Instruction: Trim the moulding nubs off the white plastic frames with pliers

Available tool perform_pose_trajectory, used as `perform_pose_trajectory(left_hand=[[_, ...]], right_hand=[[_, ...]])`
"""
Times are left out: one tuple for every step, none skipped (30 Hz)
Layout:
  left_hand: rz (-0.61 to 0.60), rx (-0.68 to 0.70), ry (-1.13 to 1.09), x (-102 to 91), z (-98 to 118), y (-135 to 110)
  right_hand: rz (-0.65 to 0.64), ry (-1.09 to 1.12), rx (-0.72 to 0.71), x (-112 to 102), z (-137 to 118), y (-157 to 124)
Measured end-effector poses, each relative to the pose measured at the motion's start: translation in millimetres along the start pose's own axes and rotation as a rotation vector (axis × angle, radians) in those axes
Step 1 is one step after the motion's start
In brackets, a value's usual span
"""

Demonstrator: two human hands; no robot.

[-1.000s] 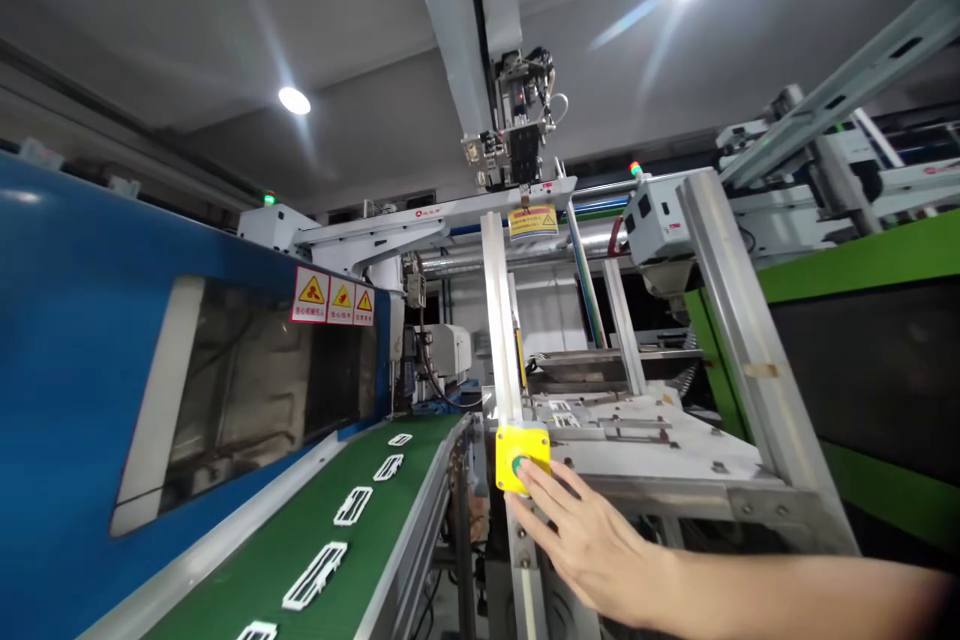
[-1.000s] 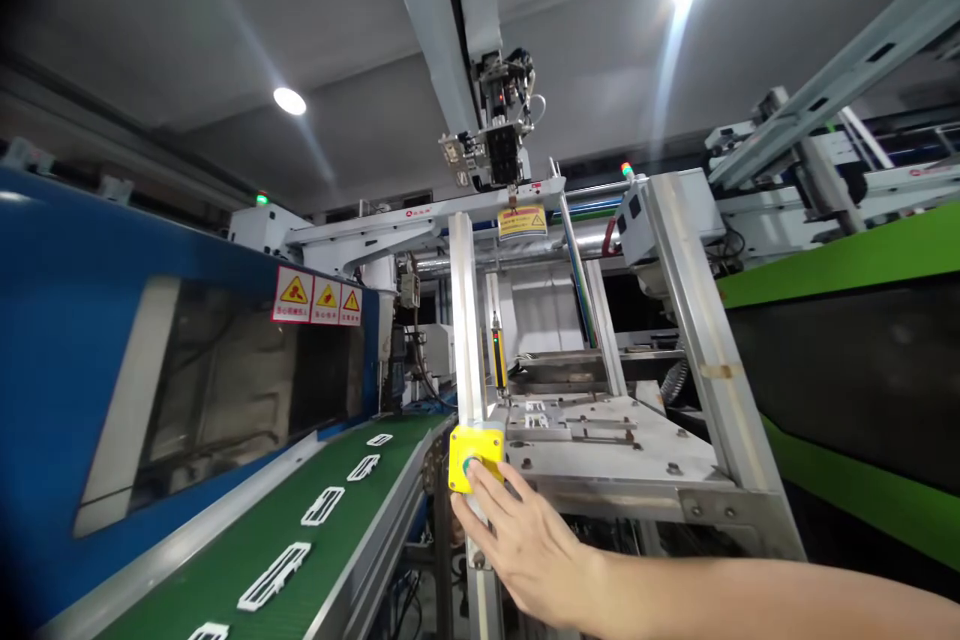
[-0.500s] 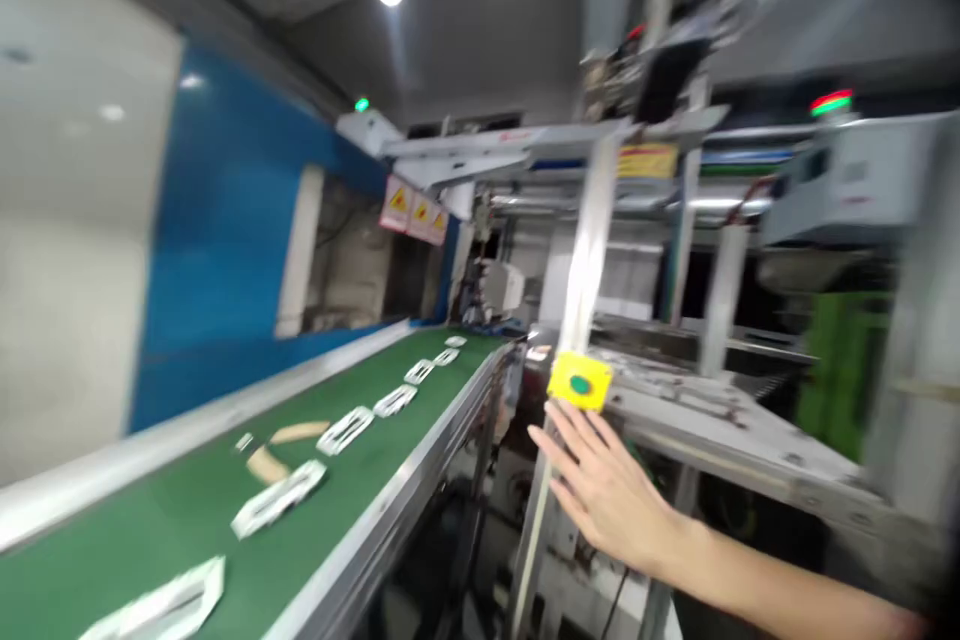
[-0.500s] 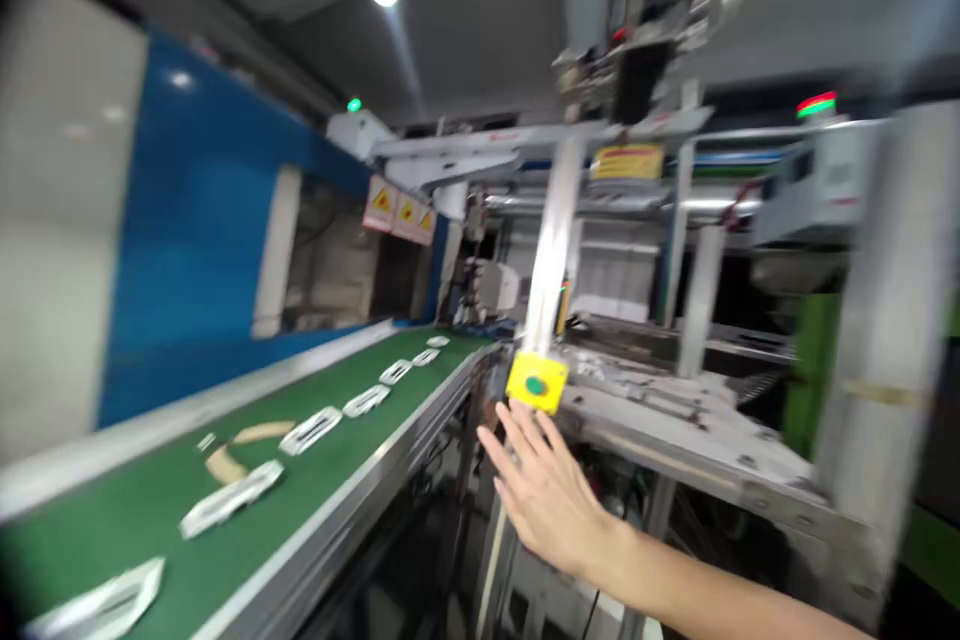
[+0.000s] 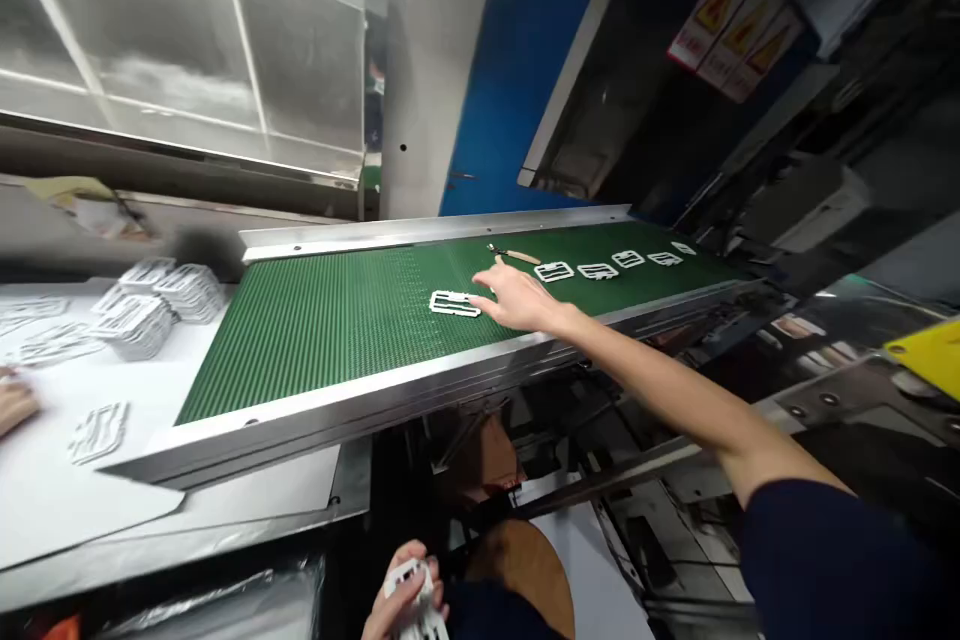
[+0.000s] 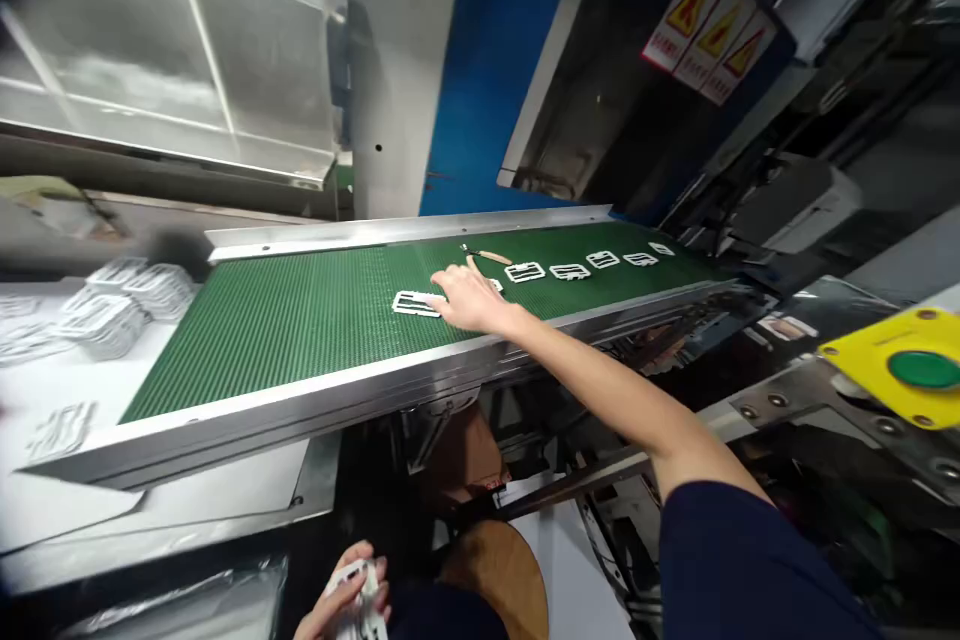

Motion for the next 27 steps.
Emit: perform_pose_trajectory(left_hand=[[-0.016, 0.052, 0.001, -0.3, 5.3, -4.8], [-0.018, 0.103, 0.003, -1.5, 10.8, -10.0], [-0.003, 0.146, -0.001, -4.3, 15.8, -15.3], [0.025, 0.174, -0.012, -8.2, 19.9, -20.3], [0.058, 0.186, -0.026, -12.4, 23.0, -24.9], [0.085, 0.188, -0.038, -16.0, 25.6, -29.2], [0.099, 0.190, -0.045, -18.1, 28.9, -33.2], [0.101, 0.200, -0.043, -18.5, 33.7, -37.0], [0.094, 0.222, -0.028, -17.1, 40.5, -40.9], [0.083, 0.256, -0.006, -14.1, 49.2, -45.3], [0.076, 0.299, 0.018, -10.0, 59.7, -50.2], [0.069, 0.341, 0.044, -4.4, 71.0, -55.5], [0.057, 0.375, 0.073, 3.1, 82.6, -61.0], [0.032, 0.407, 0.099, 13.0, 94.3, -66.5], [-0.001, 0.432, 0.130, 24.5, 105.6, -71.9], [-0.032, 0.455, 0.170, 36.6, 116.2, -77.2], [-0.049, 0.468, 0.220, 47.5, 125.0, -81.5], [-0.041, 0.476, 0.278, 55.9, 132.4, -84.9], [-0.022, 0.481, 0.335, 62.2, 138.3, -87.4], [0.009, 0.483, 0.381, 65.8, 142.7, -89.0], [0.043, 0.484, 0.410, 67.0, 146.1, -89.9], [0.076, 0.479, 0.423, 66.1, 148.1, -90.0], [0.105, 0.470, 0.413, 63.2, 149.2, -89.5], [0.133, 0.452, 0.386, 58.5, 149.2, -88.5], [0.163, 0.429, 0.350, 52.2, 148.5, -87.3], [0.195, 0.404, 0.312, 45.0, 147.2, -86.4], [0.221, 0.381, 0.274, 38.0, 145.9, -85.9]], right_hand=[[-0.078, 0.015, 0.022, 15.0, 3.1, 16.4], [-0.134, 0.029, 0.034, 27.9, 5.4, 29.4], [-0.176, 0.045, 0.035, 38.7, 6.5, 39.1], [-0.202, 0.064, 0.028, 47.0, 6.7, 46.0], [-0.211, 0.082, 0.022, 52.2, 6.9, 50.6], [-0.209, 0.100, 0.021, 54.8, 7.1, 53.2], [-0.196, 0.115, 0.025, 54.6, 7.1, 54.3], [-0.179, 0.120, 0.031, 52.2, 6.0, 53.7], [-0.156, 0.147, 0.037, 47.9, 3.1, 51.3], [-0.131, 0.222, 0.042, 42.4, -2.5, 46.7], [-0.111, 0.355, 0.040, 36.9, -11.4, 39.2], [-0.109, 0.532, 0.030, 32.7, -24.0, 28.5], [-0.119, 0.742, 0.014, 29.6, -39.9, 14.4], [-0.161, 0.941, -0.018, 28.9, -59.9, -3.1], [-0.245, 1.061, -0.062, 31.3, -83.3, -23.7], [-0.326, 1.113, -0.110, 34.5, -106.4, -45.6], [-0.420, 1.132, -0.154, 39.7, -128.6, -67.6], [-0.501, 1.126, -0.192, 45.2, -147.2, -87.0], [-0.555, 1.099, -0.226, 49.7, -161.0, -101.5], [-0.594, 1.065, -0.254, 53.2, -169.7, -109.9], [-0.604, 1.036, -0.273, 54.2, -171.9, -111.0], [-0.588, 1.015, -0.279, 52.6, -167.2, -104.5], [-0.538, 0.995, -0.270, 47.9, -154.8, -90.9], [-0.453, 0.968, -0.241, 40.2, -134.4, -71.5], [-0.342, 0.922, -0.189, 30.8, -106.5, -48.7], [-0.191, 0.831, -0.122, 18.5, -72.1, -24.7], [-0.046, 0.691, -0.035, 6.9, -34.1, -2.6]])
Point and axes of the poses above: each hand's wrist, its own y-axis towards the middle knuckle, its own x-axis out of the palm, z = x × y, the point moved 9 cm from there along y, towards the middle knuckle, and after that the axes turned 1 degree about y, right-handed, at the moved point
